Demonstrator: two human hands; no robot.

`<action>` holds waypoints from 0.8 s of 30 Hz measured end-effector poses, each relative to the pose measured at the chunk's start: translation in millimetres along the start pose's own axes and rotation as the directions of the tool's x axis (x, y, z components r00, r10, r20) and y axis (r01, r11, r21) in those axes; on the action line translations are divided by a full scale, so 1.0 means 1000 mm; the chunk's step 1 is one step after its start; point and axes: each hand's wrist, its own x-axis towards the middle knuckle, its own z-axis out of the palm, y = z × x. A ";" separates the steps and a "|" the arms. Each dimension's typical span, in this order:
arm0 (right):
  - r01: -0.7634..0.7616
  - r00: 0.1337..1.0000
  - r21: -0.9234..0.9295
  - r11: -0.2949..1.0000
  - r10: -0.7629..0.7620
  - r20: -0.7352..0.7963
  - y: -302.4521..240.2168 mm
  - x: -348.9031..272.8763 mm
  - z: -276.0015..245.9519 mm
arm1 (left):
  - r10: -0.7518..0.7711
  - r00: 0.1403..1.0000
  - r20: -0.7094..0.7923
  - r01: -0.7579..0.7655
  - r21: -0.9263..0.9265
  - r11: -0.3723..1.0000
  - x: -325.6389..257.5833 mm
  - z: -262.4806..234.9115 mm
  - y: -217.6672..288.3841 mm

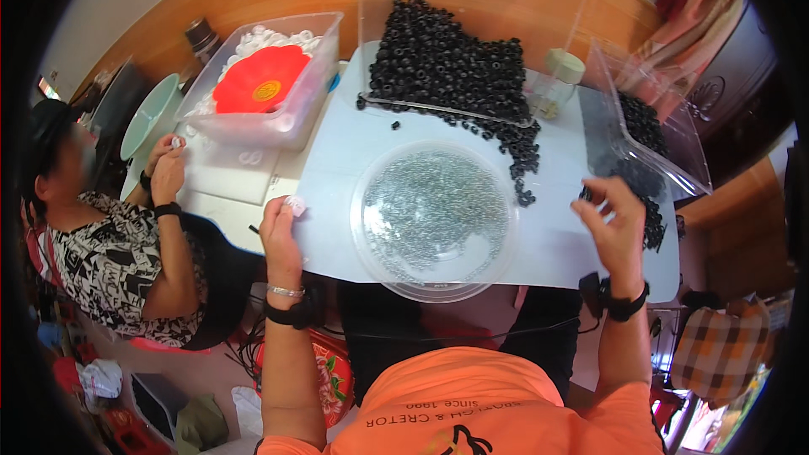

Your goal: The person picks up a black plastic piece and inserts a small metal part into it before pressing the assembly into a white plastic cap.

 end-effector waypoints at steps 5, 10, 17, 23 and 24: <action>0.098 0.968 0.060 0.993 -0.081 -0.236 0.002 0.067 -0.045 | 0.007 1.000 0.008 -0.007 -0.027 1.000 0.000 0.006 0.000; 0.059 0.888 -0.492 0.869 -0.271 -0.373 0.059 0.114 -0.093 | 0.035 0.999 0.020 -0.034 -0.047 0.998 0.001 0.016 -0.002; 0.268 0.954 0.119 0.956 -0.247 -0.169 -0.026 0.073 -0.007 | 0.019 1.000 0.020 -0.019 -0.026 0.999 -0.002 0.006 -0.001; 0.435 0.847 0.251 0.865 -0.487 0.211 -0.104 0.067 0.091 | 0.031 1.000 0.000 -0.031 0.014 0.999 -0.009 0.006 0.004; 0.461 0.816 0.291 0.838 -0.530 0.232 -0.114 0.068 0.101 | 0.070 0.998 -0.001 -0.070 0.067 0.995 -0.009 0.008 0.009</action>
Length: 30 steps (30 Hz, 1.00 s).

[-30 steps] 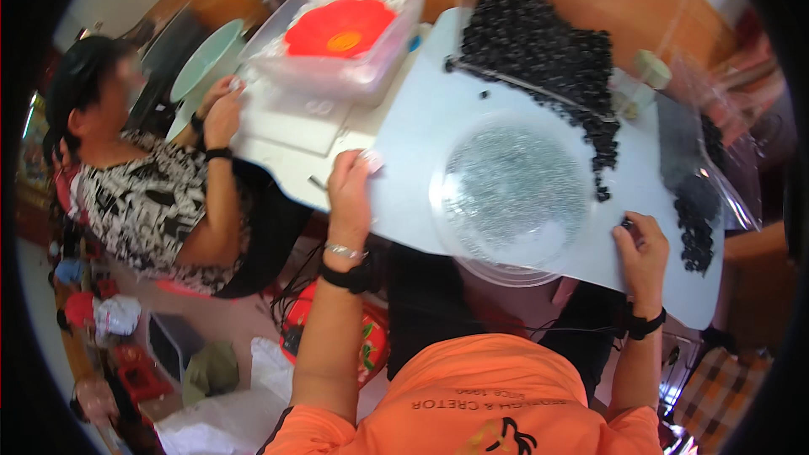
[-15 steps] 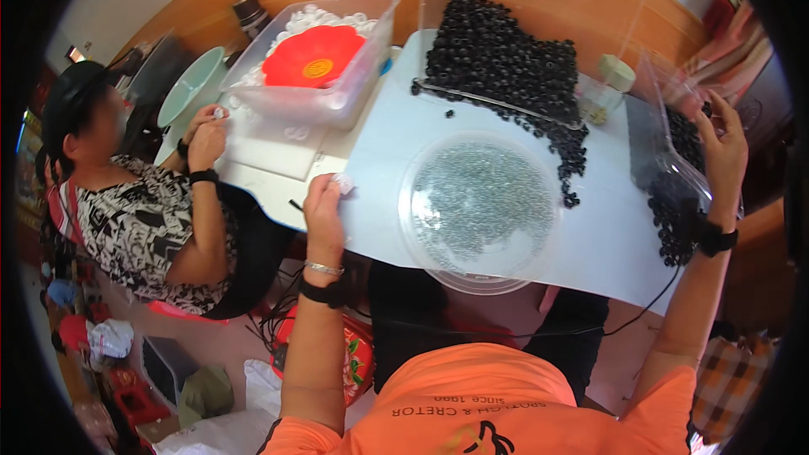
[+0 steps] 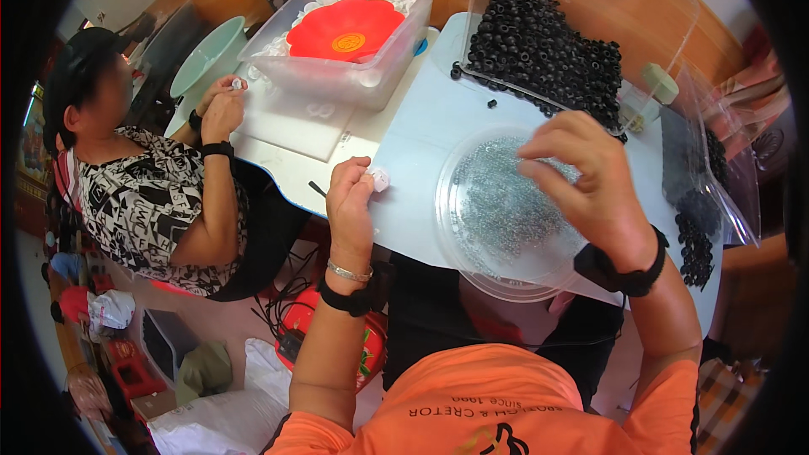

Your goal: The person picks up a black plastic piece and inserts a small metal part into it before pressing the assembly into a white plastic cap.

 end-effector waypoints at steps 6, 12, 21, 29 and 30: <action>0.099 0.971 0.111 0.989 -0.120 0.205 -0.006 0.055 0.043 | 0.107 0.992 -0.067 -0.108 -0.016 0.994 0.004 0.007 0.038; -0.362 0.886 0.467 0.807 0.141 0.443 0.007 0.069 0.081 | -0.113 0.994 0.004 0.105 -0.407 0.907 0.003 0.021 0.031; -0.471 0.848 0.536 0.700 0.193 0.494 0.000 0.062 0.099 | -0.086 0.996 -0.009 0.076 -0.382 0.921 0.003 0.022 0.031; -0.492 0.842 0.526 0.694 0.226 0.489 -0.001 0.058 0.105 | -0.049 0.999 -0.009 0.042 -0.363 0.931 0.006 0.020 0.028; -0.495 0.841 0.526 0.692 0.230 0.489 -0.001 0.057 0.107 | -0.040 0.999 -0.008 0.035 -0.351 0.936 0.007 0.020 0.028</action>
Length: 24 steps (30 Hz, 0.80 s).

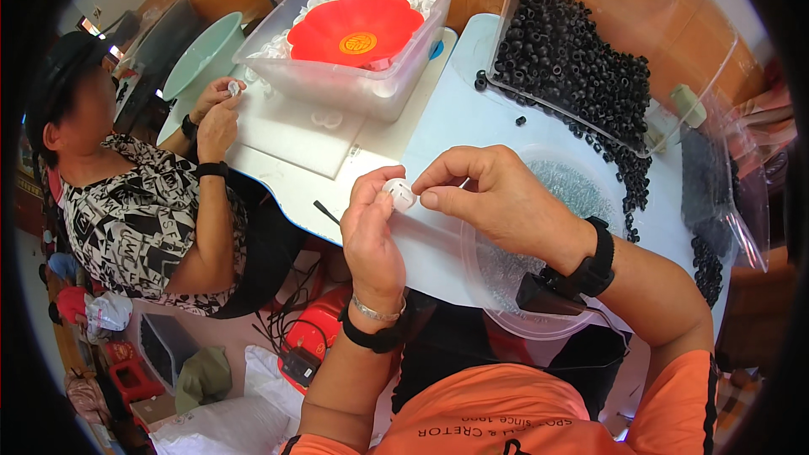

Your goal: The person picks up a black plastic piece and inserts a small metal part into it before pressing the assembly into a white plastic cap.

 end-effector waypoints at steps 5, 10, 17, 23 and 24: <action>-0.017 1.000 -0.016 1.000 0.017 -0.004 0.001 -0.001 0.002 | -0.011 1.000 -0.008 0.011 -0.010 1.000 -0.001 0.002 0.001; -0.004 1.000 -0.033 0.999 0.004 -0.018 0.002 0.000 0.005 | -0.023 0.999 -0.026 0.023 -0.002 1.000 -0.001 0.002 0.002; 0.038 0.996 -0.022 0.999 -0.040 -0.084 0.006 0.002 0.007 | -0.039 0.998 -0.048 0.041 0.033 0.999 -0.001 0.004 -0.003; -0.002 0.997 0.015 1.000 0.003 -0.071 0.012 0.005 0.005 | -0.022 0.996 -0.087 0.030 0.098 0.995 0.001 0.005 -0.010; -0.018 0.999 0.068 0.998 0.022 -0.048 0.013 0.005 0.004 | -0.027 0.995 -0.095 0.037 0.106 0.994 0.001 0.007 -0.008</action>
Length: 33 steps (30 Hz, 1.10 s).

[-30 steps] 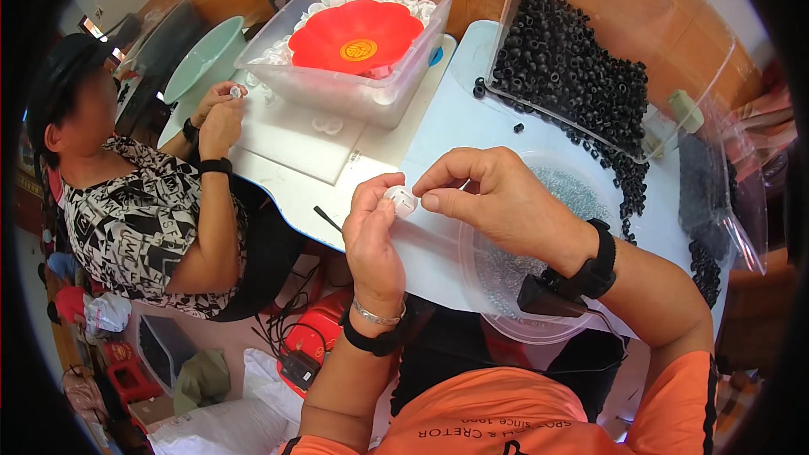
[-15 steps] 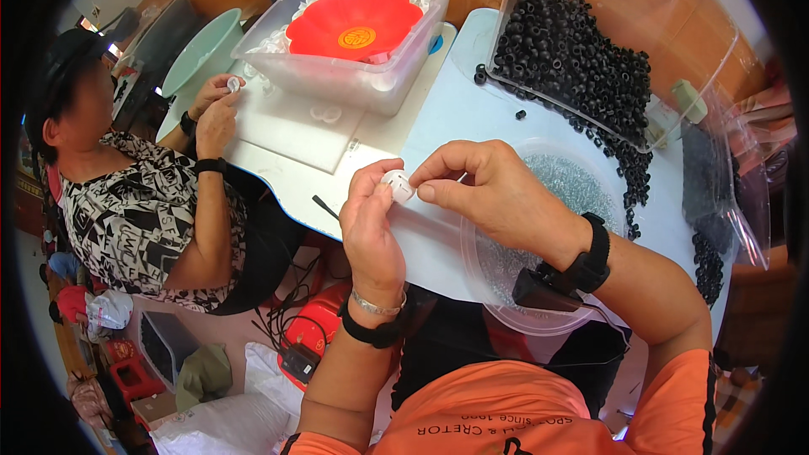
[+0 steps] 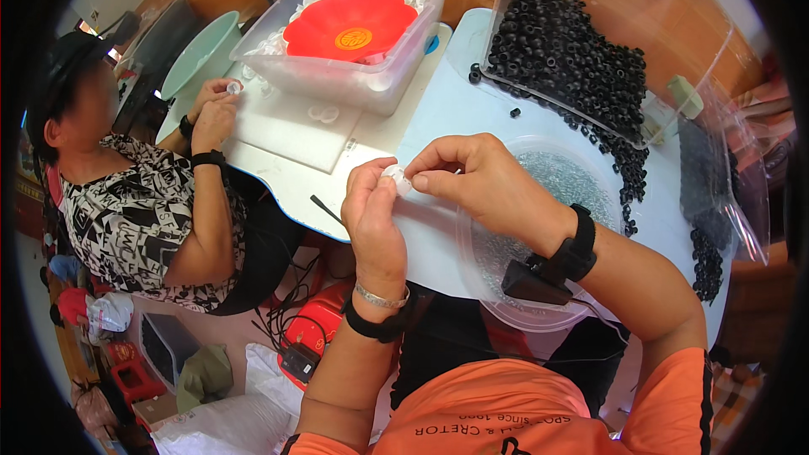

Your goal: The person picks up a black plastic piece and inserts a small metal part into it before pressing the assembly into a white plastic cap.

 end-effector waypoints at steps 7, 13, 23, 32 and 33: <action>-0.152 0.988 0.141 0.978 0.146 0.049 -0.003 0.006 -0.001 | -0.039 0.998 -0.048 0.036 -0.052 0.998 0.001 0.004 0.005; -0.118 0.993 0.157 0.980 0.116 0.021 0.001 0.012 0.008 | -0.110 0.993 -0.050 0.098 -0.198 0.975 0.006 0.002 0.014; -0.163 0.973 0.197 0.967 0.191 -0.132 -0.001 0.004 0.025 | -0.112 0.993 -0.037 0.104 -0.182 0.978 0.011 -0.003 0.010; 0.004 0.953 0.292 0.957 0.084 -0.291 0.012 0.007 0.029 | -0.115 0.989 -0.092 0.108 -0.074 0.991 0.009 0.009 0.013; 0.009 0.957 0.244 0.970 0.063 -0.285 0.013 0.006 0.029 | -0.109 0.989 -0.099 0.103 -0.066 0.993 0.009 0.009 0.012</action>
